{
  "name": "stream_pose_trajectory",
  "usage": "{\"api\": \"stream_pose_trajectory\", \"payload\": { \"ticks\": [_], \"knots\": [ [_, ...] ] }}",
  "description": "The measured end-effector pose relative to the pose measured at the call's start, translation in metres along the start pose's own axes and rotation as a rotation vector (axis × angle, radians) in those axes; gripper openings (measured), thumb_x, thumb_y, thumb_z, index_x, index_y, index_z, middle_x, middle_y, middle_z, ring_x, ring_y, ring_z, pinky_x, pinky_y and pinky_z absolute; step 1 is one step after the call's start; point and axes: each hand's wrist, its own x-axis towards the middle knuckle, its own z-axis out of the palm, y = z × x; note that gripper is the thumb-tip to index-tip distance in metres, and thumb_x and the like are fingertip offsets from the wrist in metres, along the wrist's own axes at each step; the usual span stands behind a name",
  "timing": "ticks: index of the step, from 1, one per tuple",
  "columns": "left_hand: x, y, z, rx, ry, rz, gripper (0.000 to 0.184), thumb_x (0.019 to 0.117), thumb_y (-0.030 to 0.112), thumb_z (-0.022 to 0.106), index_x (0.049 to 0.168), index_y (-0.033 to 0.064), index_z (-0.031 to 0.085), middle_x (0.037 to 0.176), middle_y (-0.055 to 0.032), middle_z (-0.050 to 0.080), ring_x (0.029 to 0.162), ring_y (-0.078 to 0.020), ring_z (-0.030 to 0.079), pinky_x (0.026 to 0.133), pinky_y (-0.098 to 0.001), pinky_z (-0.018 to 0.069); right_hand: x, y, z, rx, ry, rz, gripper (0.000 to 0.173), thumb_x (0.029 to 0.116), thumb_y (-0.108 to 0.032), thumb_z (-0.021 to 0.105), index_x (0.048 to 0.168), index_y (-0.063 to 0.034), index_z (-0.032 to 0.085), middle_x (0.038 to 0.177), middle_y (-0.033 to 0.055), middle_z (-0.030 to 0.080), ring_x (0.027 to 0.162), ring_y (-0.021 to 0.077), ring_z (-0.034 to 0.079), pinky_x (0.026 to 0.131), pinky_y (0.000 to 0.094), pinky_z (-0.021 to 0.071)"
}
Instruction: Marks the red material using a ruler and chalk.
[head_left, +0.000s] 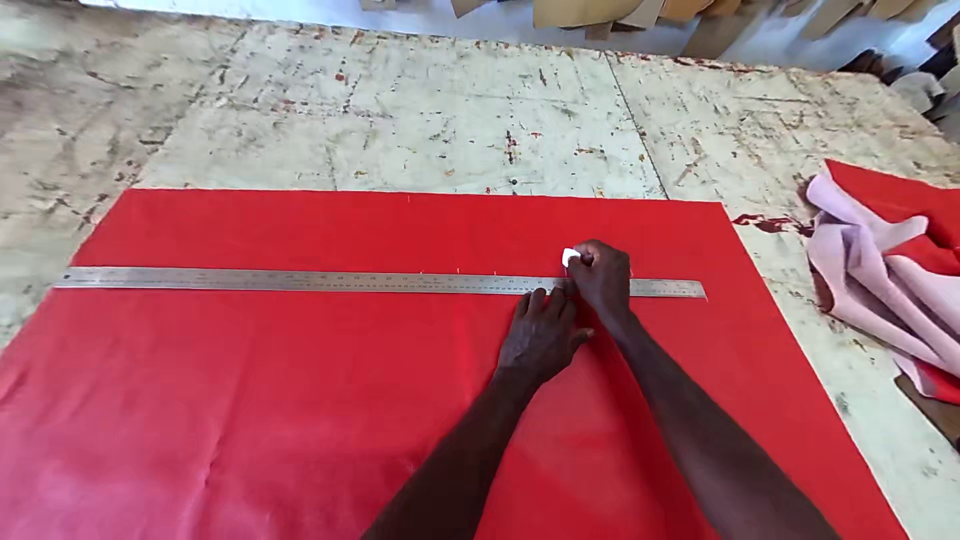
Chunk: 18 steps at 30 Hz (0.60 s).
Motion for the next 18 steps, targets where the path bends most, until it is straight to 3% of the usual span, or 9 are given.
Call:
{"api": "stream_pose_trajectory", "payload": {
  "ticks": [5, 7, 9, 11, 13, 16, 18],
  "knots": [
    [0.0, -0.001, 0.004, 0.001, 0.012, -0.002, 0.052, 0.1031, 0.05, 0.048, 0.135, 0.0129, 0.065, 0.149, -0.0082, 0.055, 0.141, -0.0336, 0.047, 0.116, -0.0532, 0.0369, -0.019, -0.012, 0.007, 0.205, 0.098, -0.013, 0.021, 0.0951, -0.017, 0.067, 0.109, -0.0039, 0.075, 0.089, 0.0092, 0.074, 0.077, 0.0184, 0.071, 0.074, 0.0412, 0.0603],
    [-0.001, 0.0, 0.004, -0.005, 0.012, 0.002, 0.052, 0.1021, 0.051, 0.049, 0.134, 0.0127, 0.066, 0.149, -0.0102, 0.055, 0.14, -0.0346, 0.047, 0.117, -0.0536, 0.0364, -0.034, -0.015, -0.002, 0.289, 0.152, -0.014, 0.022, 0.0956, -0.017, 0.068, 0.111, -0.0031, 0.074, 0.092, 0.0089, 0.074, 0.078, 0.016, 0.071, 0.074, 0.0374, 0.0611],
    [0.0, 0.0, 0.004, 0.004, 0.007, -0.001, 0.056, 0.1038, 0.056, 0.045, 0.134, 0.013, 0.065, 0.15, -0.0105, 0.054, 0.14, -0.0356, 0.047, 0.116, -0.0544, 0.0374, -0.053, -0.015, -0.019, 0.424, 0.216, 0.008, 0.024, 0.0966, -0.015, 0.068, 0.115, -0.0008, 0.071, 0.094, 0.01, 0.072, 0.075, 0.0163, 0.07, 0.068, 0.0361, 0.0617],
    [0.0, -0.002, 0.005, 0.0, 0.007, -0.001, 0.059, 0.1049, 0.059, 0.04, 0.135, 0.0129, 0.064, 0.15, -0.0101, 0.054, 0.14, -0.0357, 0.047, 0.116, -0.0549, 0.0377, -0.086, -0.011, -0.039, 0.451, 0.272, -0.004, 0.026, 0.0985, -0.016, 0.067, 0.12, -0.0016, 0.069, 0.096, 0.0094, 0.071, 0.073, 0.0166, 0.069, 0.063, 0.0362, 0.0624],
    [0.001, -0.002, 0.002, -0.012, -0.01, -0.01, 0.057, 0.1066, 0.055, 0.039, 0.137, 0.0129, 0.063, 0.152, -0.0086, 0.053, 0.142, -0.0342, 0.046, 0.117, -0.0544, 0.0371, -0.134, -0.01, -0.06, 0.349, 0.259, -0.012, 0.028, 0.1018, -0.02, 0.064, 0.125, -0.0045, 0.067, 0.099, 0.0079, 0.071, 0.076, 0.0157, 0.068, 0.066, 0.0356, 0.062],
    [0.0, -0.004, 0.003, -0.052, -0.008, -0.02, 0.05, 0.1084, 0.047, 0.041, 0.138, 0.0137, 0.063, 0.153, -0.0056, 0.053, 0.142, -0.0311, 0.045, 0.115, -0.0526, 0.0388, -0.209, -0.019, -0.069, 0.394, 0.207, 0.067, 0.024, 0.0971, -0.019, 0.066, 0.116, -0.0059, 0.071, 0.091, 0.0023, 0.073, 0.069, 0.0116, 0.068, 0.059, 0.0306, 0.0609],
    [0.0, -0.007, -0.004, -0.15, -0.001, -0.044, 0.046, 0.1083, 0.042, 0.045, 0.139, 0.0132, 0.063, 0.152, -0.0064, 0.054, 0.142, -0.0309, 0.046, 0.114, -0.0541, 0.0394, -0.251, -0.026, -0.067, 0.509, 0.162, 0.117, 0.022, 0.0942, -0.012, 0.069, 0.113, -0.0009, 0.073, 0.09, 0.0036, 0.073, 0.067, 0.0105, 0.068, 0.055, 0.0277, 0.0601]
  ]
}}
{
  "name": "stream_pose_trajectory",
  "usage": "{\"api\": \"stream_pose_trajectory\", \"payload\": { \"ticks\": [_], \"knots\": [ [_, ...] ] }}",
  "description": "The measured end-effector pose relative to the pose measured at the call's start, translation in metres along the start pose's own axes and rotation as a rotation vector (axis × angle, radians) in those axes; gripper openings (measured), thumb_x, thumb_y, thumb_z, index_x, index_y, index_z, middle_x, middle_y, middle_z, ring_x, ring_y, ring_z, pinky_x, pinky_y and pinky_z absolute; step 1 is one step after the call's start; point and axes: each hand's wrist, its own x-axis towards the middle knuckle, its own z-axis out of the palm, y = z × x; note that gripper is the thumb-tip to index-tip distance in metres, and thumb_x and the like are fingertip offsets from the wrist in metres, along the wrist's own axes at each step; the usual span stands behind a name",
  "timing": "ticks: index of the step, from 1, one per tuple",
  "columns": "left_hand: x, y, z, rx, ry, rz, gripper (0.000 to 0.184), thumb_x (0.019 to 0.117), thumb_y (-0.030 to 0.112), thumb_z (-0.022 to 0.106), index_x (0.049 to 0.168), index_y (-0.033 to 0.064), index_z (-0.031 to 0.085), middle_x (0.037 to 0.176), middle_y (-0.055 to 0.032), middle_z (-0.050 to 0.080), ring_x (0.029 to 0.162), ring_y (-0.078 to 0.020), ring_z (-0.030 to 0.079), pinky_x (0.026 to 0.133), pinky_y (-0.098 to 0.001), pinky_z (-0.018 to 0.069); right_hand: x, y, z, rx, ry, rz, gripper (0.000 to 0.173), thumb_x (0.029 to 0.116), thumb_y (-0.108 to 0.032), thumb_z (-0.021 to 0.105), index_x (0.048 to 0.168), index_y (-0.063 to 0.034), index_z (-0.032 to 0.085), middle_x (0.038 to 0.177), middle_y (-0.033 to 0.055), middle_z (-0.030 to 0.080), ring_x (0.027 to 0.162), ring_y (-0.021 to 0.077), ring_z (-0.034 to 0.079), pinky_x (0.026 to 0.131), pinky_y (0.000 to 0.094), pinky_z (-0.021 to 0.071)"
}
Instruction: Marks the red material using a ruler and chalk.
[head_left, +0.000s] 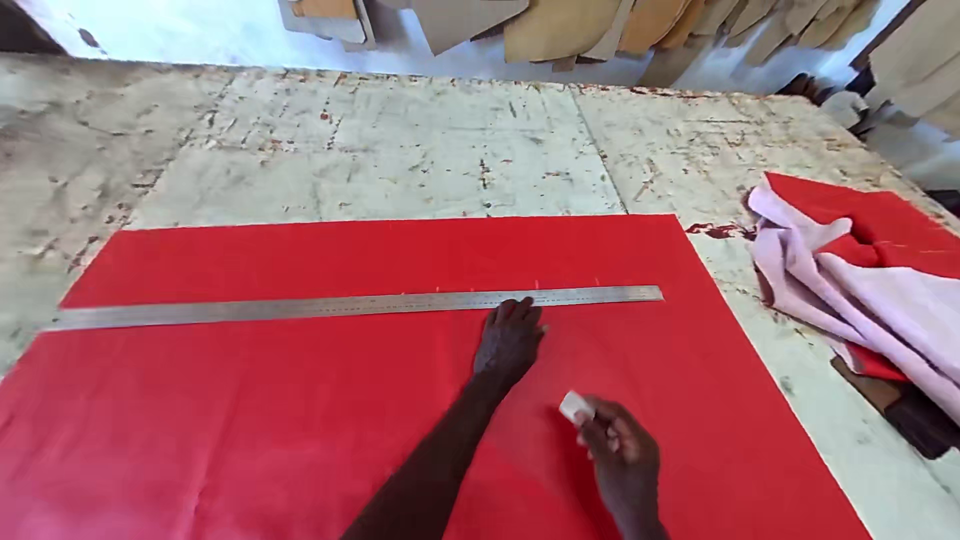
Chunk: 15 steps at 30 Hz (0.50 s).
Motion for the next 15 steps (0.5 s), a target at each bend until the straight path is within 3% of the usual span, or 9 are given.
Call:
{"api": "stream_pose_trajectory", "payload": {
  "ticks": [4, 7, 10, 15],
  "knots": [
    [-0.001, -0.029, -0.021, -0.022, 0.067, -0.073, 0.046, 0.1061, 0.037, 0.054, 0.14, 0.006, 0.061, 0.15, -0.0178, 0.053, 0.142, -0.0394, 0.045, 0.116, -0.061, 0.037, -0.036, 0.025, 0.001, 0.064, 0.087, 0.029, 0.022, 0.0927, -0.007, 0.068, 0.112, 0.0017, 0.073, 0.09, 0.0051, 0.073, 0.066, 0.0092, 0.067, 0.055, 0.025, 0.0597],
    [0.005, -0.062, -0.052, 0.062, 0.069, -0.212, 0.045, 0.0997, 0.038, 0.066, 0.128, 0.0031, 0.067, 0.133, -0.0239, 0.06, 0.128, -0.0467, 0.052, 0.103, -0.0672, 0.0442, -0.038, 0.033, 0.006, 0.041, 0.091, -0.011, 0.022, 0.094, -0.01, 0.068, 0.113, -0.0012, 0.074, 0.091, 0.0038, 0.072, 0.07, 0.0068, 0.067, 0.061, 0.0233, 0.0598],
    [0.014, -0.083, -0.072, 0.095, 0.023, -0.242, 0.04, 0.0929, 0.041, 0.075, 0.114, 0.0077, 0.072, 0.117, -0.0201, 0.064, 0.115, -0.0449, 0.057, 0.09, -0.0675, 0.0479, -0.037, 0.034, 0.009, 0.067, 0.1, -0.001, 0.021, 0.0944, -0.009, 0.067, 0.113, -0.0013, 0.074, 0.091, 0.0038, 0.071, 0.069, 0.0066, 0.066, 0.061, 0.0223, 0.0596],
    [0.037, -0.09, -0.089, 0.106, -0.198, -0.266, 0.053, 0.0846, 0.051, 0.081, 0.11, 0.006, 0.071, 0.114, -0.0194, 0.066, 0.115, -0.0446, 0.057, 0.091, -0.07, 0.046, -0.038, 0.034, 0.009, 0.075, 0.113, -0.003, 0.022, 0.0941, -0.01, 0.068, 0.112, -0.0005, 0.074, 0.09, 0.0045, 0.071, 0.069, 0.0063, 0.066, 0.062, 0.0218, 0.0594]
  ]
}}
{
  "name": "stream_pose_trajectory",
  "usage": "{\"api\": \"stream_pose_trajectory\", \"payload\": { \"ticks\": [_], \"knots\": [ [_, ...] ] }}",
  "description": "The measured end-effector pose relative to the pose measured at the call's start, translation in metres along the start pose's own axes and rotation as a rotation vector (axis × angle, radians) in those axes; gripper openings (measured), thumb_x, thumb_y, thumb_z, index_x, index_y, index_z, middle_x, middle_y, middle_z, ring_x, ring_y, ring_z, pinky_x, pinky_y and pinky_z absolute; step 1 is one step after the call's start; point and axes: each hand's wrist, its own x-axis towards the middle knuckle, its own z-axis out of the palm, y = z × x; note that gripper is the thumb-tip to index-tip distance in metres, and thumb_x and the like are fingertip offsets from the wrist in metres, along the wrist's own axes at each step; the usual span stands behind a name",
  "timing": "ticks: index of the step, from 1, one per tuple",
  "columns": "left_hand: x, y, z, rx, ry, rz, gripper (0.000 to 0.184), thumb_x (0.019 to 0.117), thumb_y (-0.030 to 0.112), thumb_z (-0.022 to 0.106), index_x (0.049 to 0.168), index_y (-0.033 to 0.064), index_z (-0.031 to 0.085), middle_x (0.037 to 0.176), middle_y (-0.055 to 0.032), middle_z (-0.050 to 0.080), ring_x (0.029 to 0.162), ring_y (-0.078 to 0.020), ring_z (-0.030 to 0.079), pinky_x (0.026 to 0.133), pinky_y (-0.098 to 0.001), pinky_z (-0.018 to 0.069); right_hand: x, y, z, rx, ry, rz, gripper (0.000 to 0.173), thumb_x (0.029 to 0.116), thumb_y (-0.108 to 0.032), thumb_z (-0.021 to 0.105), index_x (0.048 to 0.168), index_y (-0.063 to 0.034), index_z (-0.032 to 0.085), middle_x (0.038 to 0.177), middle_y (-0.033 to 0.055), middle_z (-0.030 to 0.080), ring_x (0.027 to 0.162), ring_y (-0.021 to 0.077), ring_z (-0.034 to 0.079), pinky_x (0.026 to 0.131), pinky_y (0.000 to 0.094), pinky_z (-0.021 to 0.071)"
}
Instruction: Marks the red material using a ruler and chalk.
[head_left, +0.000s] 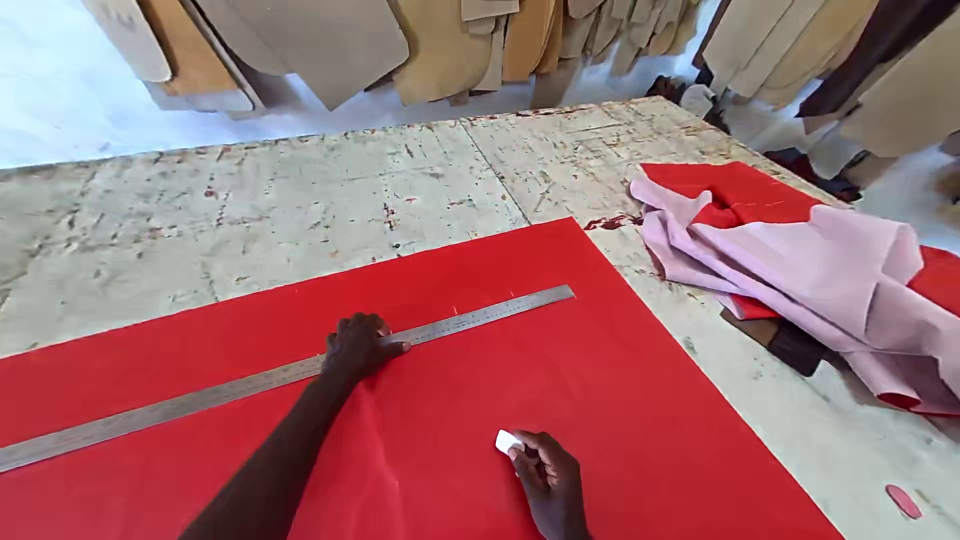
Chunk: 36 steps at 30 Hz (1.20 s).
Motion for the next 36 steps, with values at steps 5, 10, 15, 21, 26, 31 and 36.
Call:
{"api": "stream_pose_trajectory", "payload": {
  "ticks": [5, 10, 15, 21, 26, 31, 36],
  "knots": [
    [0.007, 0.012, -0.012, 0.128, -0.121, -0.017, 0.053, 0.0851, 0.05, 0.081, 0.11, 0.0039, 0.07, 0.113, -0.0203, 0.068, 0.115, -0.0445, 0.059, 0.096, -0.0709, 0.0436, -0.002, 0.002, 0.0, -0.027, -0.015, 0.002, 0.022, 0.095, -0.013, 0.068, 0.113, -0.0028, 0.075, 0.09, 0.0032, 0.071, 0.07, 0.0053, 0.066, 0.064, 0.0213, 0.059],
    [-0.013, 0.023, -0.024, 0.16, -0.162, 0.023, 0.054, 0.0929, 0.053, 0.071, 0.122, 0.0075, 0.065, 0.105, -0.0185, 0.072, 0.101, -0.0399, 0.069, 0.088, -0.0655, 0.0534, 0.001, 0.005, 0.001, -0.056, -0.022, -0.024, 0.022, 0.0966, -0.017, 0.066, 0.112, -0.0044, 0.075, 0.089, 0.0022, 0.07, 0.07, 0.0058, 0.065, 0.064, 0.0224, 0.0584],
    [-0.086, 0.032, -0.058, 0.021, -0.164, 0.093, 0.048, 0.0985, 0.049, 0.065, 0.121, 0.0061, 0.067, 0.102, -0.0194, 0.071, 0.098, -0.0387, 0.069, 0.088, -0.0645, 0.0539, 0.004, -0.002, -0.004, -0.1, -0.065, -0.029, 0.022, 0.0973, -0.018, 0.064, 0.111, -0.0054, 0.075, 0.095, 0.0044, 0.073, 0.077, 0.0112, 0.07, 0.071, 0.0313, 0.0625],
    [-0.231, 0.026, -0.125, -0.029, -0.077, 0.127, 0.037, 0.1007, 0.044, 0.064, 0.111, 0.0091, 0.07, 0.087, -0.0103, 0.07, 0.081, -0.0268, 0.069, 0.079, -0.0547, 0.0572, 0.007, 0.0, -0.005, -0.09, -0.06, -0.082, 0.023, 0.0981, -0.017, 0.065, 0.115, -0.0038, 0.073, 0.096, 0.0082, 0.073, 0.073, 0.0153, 0.069, 0.068, 0.0373, 0.0618],
    [-0.358, 0.006, -0.194, -0.034, 0.12, 0.057, 0.031, 0.101, 0.038, 0.065, 0.102, 0.0079, 0.07, 0.075, -0.0066, 0.065, 0.068, -0.0212, 0.063, 0.068, -0.0481, 0.0557, 0.008, -0.002, -0.006, -0.101, -0.081, -0.062, 0.022, 0.0999, -0.016, 0.065, 0.116, -0.0016, 0.071, 0.095, 0.013, 0.072, 0.075, 0.0225, 0.07, 0.071, 0.0465, 0.0618],
    [-0.45, 0.001, -0.271, 0.108, 0.377, -0.138, 0.042, 0.104, 0.042, 0.059, 0.109, 0.0009, 0.068, 0.089, -0.0189, 0.067, 0.082, -0.036, 0.067, 0.078, -0.0634, 0.053, 0.014, -0.002, -0.011, -0.119, -0.173, 0.008, 0.031, 0.1016, -0.019, 0.063, 0.126, 0.0009, 0.066, 0.106, 0.0197, 0.071, 0.086, 0.0295, 0.071, 0.081, 0.0529, 0.0607],
    [-0.515, 0.011, -0.329, -0.012, 0.58, -0.205, 0.051, 0.1001, 0.047, 0.061, 0.107, -0.0031, 0.064, 0.086, -0.0148, 0.062, 0.072, -0.0238, 0.06, 0.071, -0.0487, 0.0526, 0.011, -0.044, -0.023, 0.098, -0.17, 0.135, 0.037, 0.098, -0.018, 0.066, 0.128, 0.0041, 0.063, 0.102, 0.0183, 0.069, 0.077, 0.0215, 0.067, 0.069, 0.042, 0.0597]
  ]
}}
